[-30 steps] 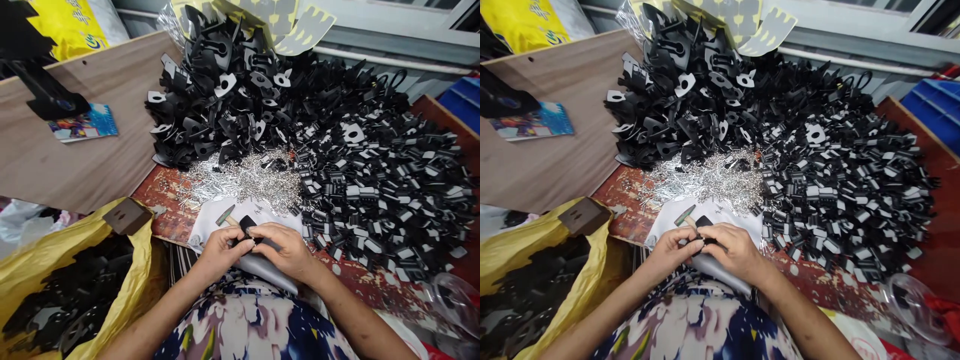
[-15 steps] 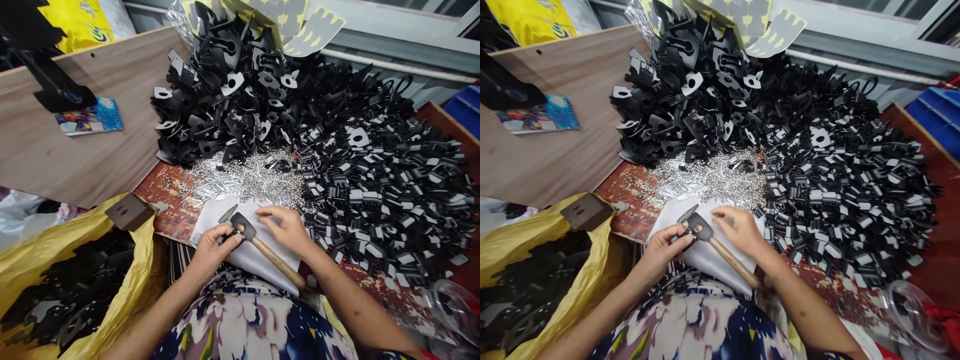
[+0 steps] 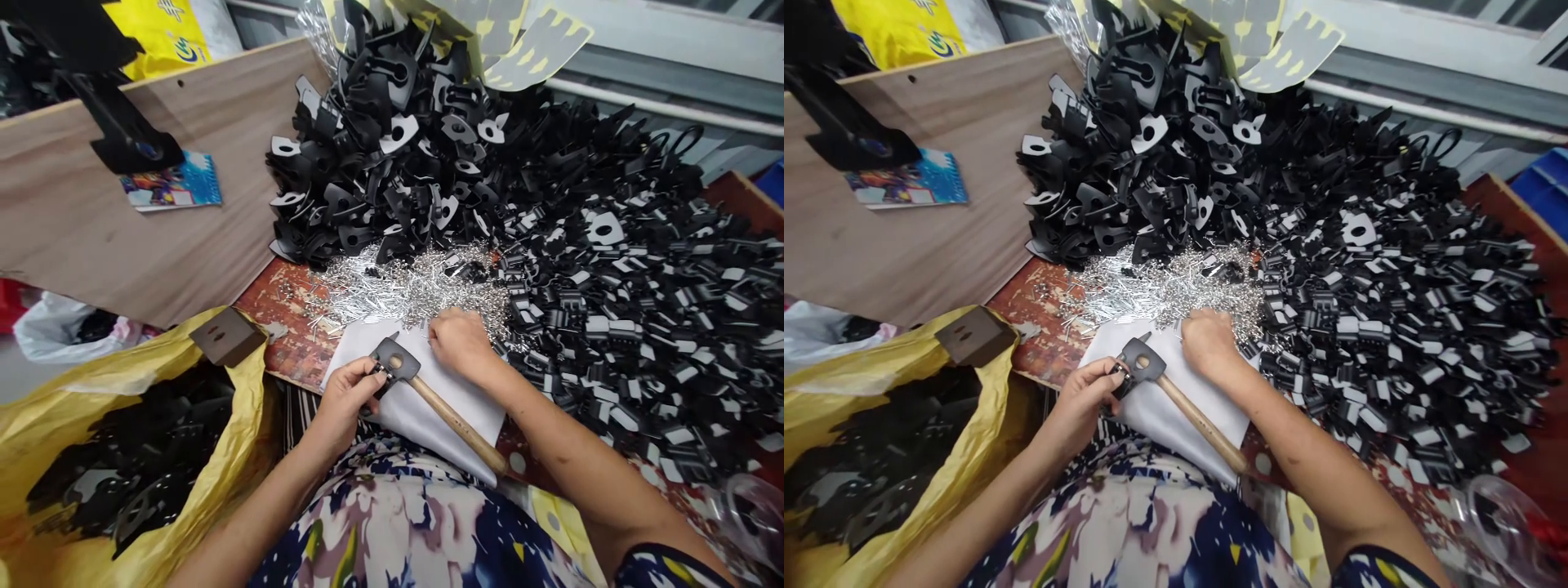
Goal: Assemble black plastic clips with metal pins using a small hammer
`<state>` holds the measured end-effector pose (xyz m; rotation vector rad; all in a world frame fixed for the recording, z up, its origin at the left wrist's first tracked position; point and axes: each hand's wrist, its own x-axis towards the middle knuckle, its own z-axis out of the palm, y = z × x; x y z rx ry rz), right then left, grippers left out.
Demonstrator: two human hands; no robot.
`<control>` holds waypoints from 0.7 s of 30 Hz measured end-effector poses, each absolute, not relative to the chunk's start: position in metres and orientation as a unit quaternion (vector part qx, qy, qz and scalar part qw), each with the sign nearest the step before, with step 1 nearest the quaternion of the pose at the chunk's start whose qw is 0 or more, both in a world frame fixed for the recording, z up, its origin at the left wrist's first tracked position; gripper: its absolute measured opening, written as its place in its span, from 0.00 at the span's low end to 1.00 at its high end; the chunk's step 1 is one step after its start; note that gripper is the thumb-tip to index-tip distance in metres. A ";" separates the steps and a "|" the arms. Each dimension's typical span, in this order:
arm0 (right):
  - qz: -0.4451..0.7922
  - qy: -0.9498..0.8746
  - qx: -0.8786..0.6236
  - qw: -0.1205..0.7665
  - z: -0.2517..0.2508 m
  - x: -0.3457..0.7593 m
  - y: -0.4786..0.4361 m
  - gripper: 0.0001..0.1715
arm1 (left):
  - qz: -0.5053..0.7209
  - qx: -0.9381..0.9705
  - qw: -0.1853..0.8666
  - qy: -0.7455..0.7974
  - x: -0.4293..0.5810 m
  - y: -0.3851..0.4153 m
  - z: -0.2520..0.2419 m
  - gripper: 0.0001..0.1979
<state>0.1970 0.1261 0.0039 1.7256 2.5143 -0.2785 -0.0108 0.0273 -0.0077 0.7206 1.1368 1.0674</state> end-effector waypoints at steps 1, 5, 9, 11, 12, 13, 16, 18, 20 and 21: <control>-0.087 0.827 0.554 0.042 0.006 0.198 0.128 0.10 | 0.474 0.309 0.656 0.499 -0.011 0.027 -0.008 0.15; -0.080 0.848 0.523 0.031 0.010 0.209 0.134 0.12 | 0.489 0.271 0.671 0.487 -0.012 0.027 -0.009 0.16; -0.091 0.828 0.532 -0.151 0.002 0.234 0.133 0.11 | 0.499 0.240 0.690 0.466 -0.016 0.029 -0.008 0.14; -0.107 0.800 0.526 -0.269 -0.001 0.243 0.126 0.11 | 0.512 0.228 0.696 0.450 -0.017 0.031 -0.006 0.13; -0.121 0.789 0.515 -0.312 0.000 0.244 0.120 0.12 | 0.521 0.221 0.696 0.442 -0.017 0.031 -0.005 0.13; -0.139 0.783 0.500 -0.343 0.003 0.244 0.112 0.12 | 0.529 0.214 0.696 0.436 -0.017 0.032 -0.004 0.13; -0.210 0.779 0.457 -0.374 0.022 0.227 0.082 0.15 | 0.545 0.190 0.694 0.430 -0.013 0.035 -0.001 0.17; -0.244 0.780 0.432 -0.381 0.035 0.208 0.065 0.12 | 0.543 0.190 0.696 0.429 -0.009 0.037 -0.001 0.18; -0.257 0.784 0.409 -0.390 0.042 0.189 0.055 0.09 | 0.536 0.197 0.701 0.428 -0.005 0.037 -0.002 0.17; -0.256 0.789 0.396 -0.394 0.043 0.182 0.053 0.08 | 0.533 0.197 0.704 0.427 -0.003 0.037 -0.002 0.17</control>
